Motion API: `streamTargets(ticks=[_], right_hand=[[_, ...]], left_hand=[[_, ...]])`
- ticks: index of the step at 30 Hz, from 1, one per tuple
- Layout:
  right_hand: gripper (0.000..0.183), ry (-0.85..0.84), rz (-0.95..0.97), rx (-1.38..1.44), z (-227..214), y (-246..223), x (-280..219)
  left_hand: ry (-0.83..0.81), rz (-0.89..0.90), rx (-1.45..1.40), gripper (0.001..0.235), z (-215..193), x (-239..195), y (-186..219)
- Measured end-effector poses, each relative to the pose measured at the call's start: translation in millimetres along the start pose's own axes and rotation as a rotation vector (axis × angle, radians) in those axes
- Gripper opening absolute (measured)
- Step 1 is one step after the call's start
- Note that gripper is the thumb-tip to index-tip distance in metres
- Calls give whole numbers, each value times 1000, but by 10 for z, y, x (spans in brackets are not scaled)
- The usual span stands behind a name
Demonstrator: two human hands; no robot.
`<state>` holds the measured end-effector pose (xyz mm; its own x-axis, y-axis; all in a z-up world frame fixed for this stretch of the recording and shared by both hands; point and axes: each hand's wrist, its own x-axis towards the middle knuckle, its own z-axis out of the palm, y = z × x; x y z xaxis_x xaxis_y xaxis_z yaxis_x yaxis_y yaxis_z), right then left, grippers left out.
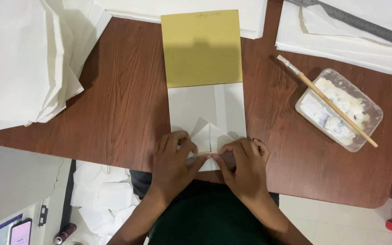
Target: The person applies glue to the edges of a white paper sheet using a brush and then folds the paper over a yellow sheet to adhere them together.
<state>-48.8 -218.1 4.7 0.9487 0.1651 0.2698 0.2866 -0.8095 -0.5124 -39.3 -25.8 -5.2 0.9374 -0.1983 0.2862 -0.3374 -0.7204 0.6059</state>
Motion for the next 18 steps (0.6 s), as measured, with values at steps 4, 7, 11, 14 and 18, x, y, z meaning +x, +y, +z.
streamTargets(ticks=[4, 7, 11, 14, 18], right_hand=[[12, -4, 58, 60, -30, -39, 46], [13, -89, 58, 109, -163, -85, 104], [43, -235, 21, 188, -297, 19, 54], [61, -246, -9, 250, -341, 59, 55], [32, -211, 45, 256, -128, 328, -111]], left_hand=[[51, -25, -5, 25, 32, 13, 15], [-4, -40, -35, 25, -45, 89, 38], [-85, -54, -93, 23, -166, 166, 53], [-89, -11, -62, 22, -119, 153, -8], [-102, 31, -35, 16, -81, 7, -119]])
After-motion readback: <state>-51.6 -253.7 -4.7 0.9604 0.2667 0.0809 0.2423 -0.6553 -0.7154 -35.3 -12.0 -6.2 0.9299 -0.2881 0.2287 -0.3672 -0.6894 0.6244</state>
